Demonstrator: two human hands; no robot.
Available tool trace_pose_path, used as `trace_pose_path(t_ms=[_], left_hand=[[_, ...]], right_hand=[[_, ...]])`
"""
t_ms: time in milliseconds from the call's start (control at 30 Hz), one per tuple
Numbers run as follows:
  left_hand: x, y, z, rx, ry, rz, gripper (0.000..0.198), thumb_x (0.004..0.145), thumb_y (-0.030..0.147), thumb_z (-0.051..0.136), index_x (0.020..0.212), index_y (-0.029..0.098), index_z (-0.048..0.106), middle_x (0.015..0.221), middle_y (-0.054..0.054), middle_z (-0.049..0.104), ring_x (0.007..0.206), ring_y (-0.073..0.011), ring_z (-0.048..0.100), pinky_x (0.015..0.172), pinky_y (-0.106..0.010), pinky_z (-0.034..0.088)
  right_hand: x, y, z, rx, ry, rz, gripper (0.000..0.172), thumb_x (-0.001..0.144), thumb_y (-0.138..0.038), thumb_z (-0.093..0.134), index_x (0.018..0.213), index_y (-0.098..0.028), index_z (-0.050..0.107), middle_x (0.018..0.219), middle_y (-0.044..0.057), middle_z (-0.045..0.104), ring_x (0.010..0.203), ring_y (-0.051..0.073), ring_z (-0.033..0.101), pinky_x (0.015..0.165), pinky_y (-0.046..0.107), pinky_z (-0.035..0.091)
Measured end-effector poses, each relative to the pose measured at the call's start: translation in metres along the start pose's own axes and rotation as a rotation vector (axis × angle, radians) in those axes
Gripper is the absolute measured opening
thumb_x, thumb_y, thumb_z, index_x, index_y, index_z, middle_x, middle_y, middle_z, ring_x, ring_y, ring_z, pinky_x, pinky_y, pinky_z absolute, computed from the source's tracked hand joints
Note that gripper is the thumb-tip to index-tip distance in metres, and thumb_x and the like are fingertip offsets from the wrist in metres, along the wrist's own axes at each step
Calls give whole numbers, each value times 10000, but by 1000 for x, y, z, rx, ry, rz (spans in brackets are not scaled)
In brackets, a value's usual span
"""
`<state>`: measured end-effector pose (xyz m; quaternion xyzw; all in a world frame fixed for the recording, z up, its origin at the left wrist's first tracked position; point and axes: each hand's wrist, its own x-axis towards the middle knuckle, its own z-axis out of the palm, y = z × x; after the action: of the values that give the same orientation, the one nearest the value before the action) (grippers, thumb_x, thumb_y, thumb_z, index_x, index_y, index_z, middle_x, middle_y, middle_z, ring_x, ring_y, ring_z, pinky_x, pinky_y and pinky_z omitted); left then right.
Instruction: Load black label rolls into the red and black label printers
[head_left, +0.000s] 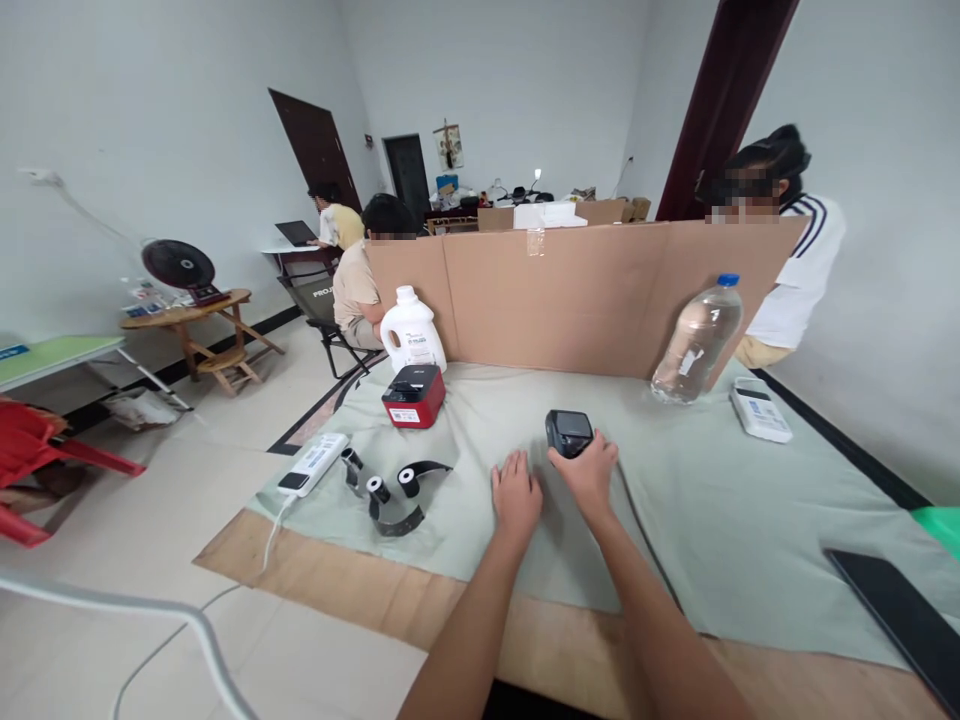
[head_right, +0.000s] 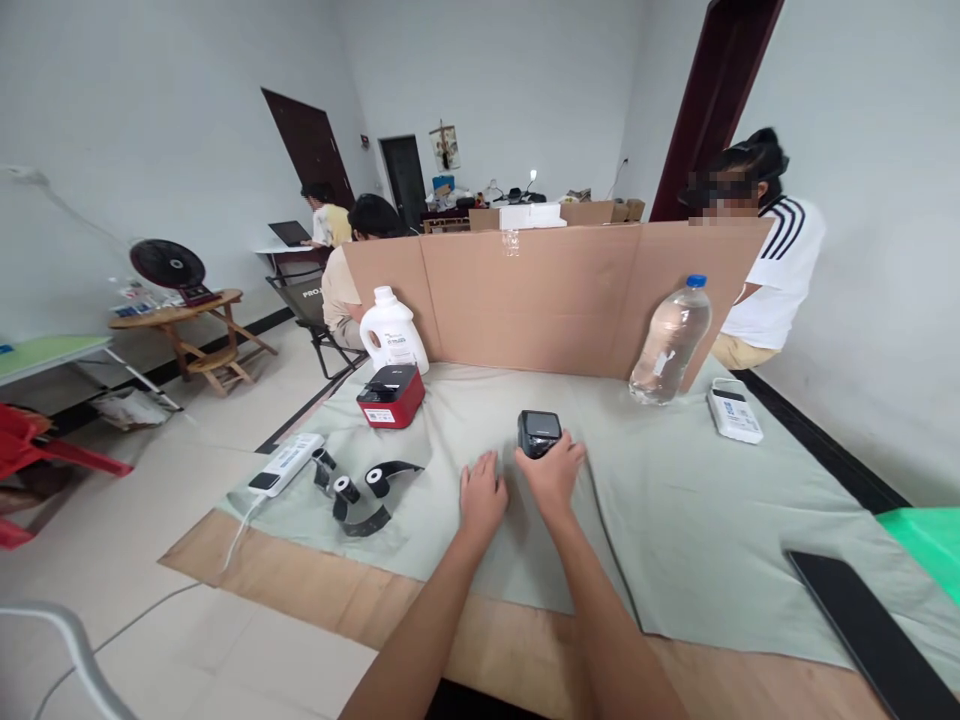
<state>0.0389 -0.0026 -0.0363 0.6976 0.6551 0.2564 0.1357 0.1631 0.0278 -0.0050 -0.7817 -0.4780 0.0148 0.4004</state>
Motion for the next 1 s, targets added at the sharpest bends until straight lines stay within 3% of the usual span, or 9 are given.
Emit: trace_pose_path(t_ms=[100, 200, 333, 433, 533, 633, 1000], left_hand=[[-2, -3, 2, 119, -83, 9, 506, 998, 256, 369, 1486, 160, 458, 1609, -138, 374, 1520, -273, 296, 1250, -533, 211], [1, -2, -5, 163, -148, 19, 521, 1012, 263, 337, 1513, 153, 427, 1612, -145, 365, 1513, -278, 312, 1229, -500, 273], [30, -13, -31, 157, -217, 66, 445, 992, 196, 350, 1350, 182, 614, 1354, -152, 649, 1270, -272, 605, 1079, -428, 461], [59, -30, -42, 48, -188, 143, 443, 995, 208, 366, 1372, 208, 599, 1251, -108, 710, 1167, -224, 658, 1042, -362, 483], [71, -45, -35, -157, -149, 238, 459, 984, 185, 374, 1387, 224, 589, 1322, -60, 678, 1220, -179, 616, 1072, -321, 460], [69, -53, -23, -240, -155, 248, 507, 963, 137, 348, 1405, 241, 575, 1376, -39, 643, 1271, -170, 574, 1107, -342, 428], [62, -45, -22, 23, -166, 226, 569, 955, 138, 368, 1507, 249, 457, 1472, -52, 559, 1266, -228, 521, 1036, -367, 404]], right_hand=[[-10, -24, 16, -14, -19, 33, 978, 641, -505, 753, 1425, -34, 406, 1181, 248, 520, 1092, 407, 523, 938, 495, 422], [-16, -28, 27, -36, -20, 18, 974, 654, -489, 760, 1442, -49, 393, 1179, 241, 513, 1095, 408, 518, 937, 505, 413], [-29, -25, 36, -51, -39, -8, 961, 669, -470, 767, 1449, -52, 392, 1146, 226, 519, 1080, 402, 516, 937, 509, 406], [-37, -23, 39, -49, -38, -14, 971, 693, -483, 762, 1470, -51, 370, 1144, 220, 517, 1075, 395, 514, 931, 497, 408], [-38, -20, 41, -40, -20, -14, 979, 705, -521, 758, 1467, -43, 370, 1139, 217, 516, 1068, 386, 511, 930, 489, 411], [-36, -17, 44, -43, -16, -36, 956, 702, -549, 756, 1439, -52, 402, 1125, 207, 523, 1063, 382, 507, 939, 501, 405], [-39, -20, 41, -49, -37, -53, 876, 707, -554, 754, 1378, -63, 477, 1115, 195, 522, 1055, 374, 504, 939, 506, 409]])
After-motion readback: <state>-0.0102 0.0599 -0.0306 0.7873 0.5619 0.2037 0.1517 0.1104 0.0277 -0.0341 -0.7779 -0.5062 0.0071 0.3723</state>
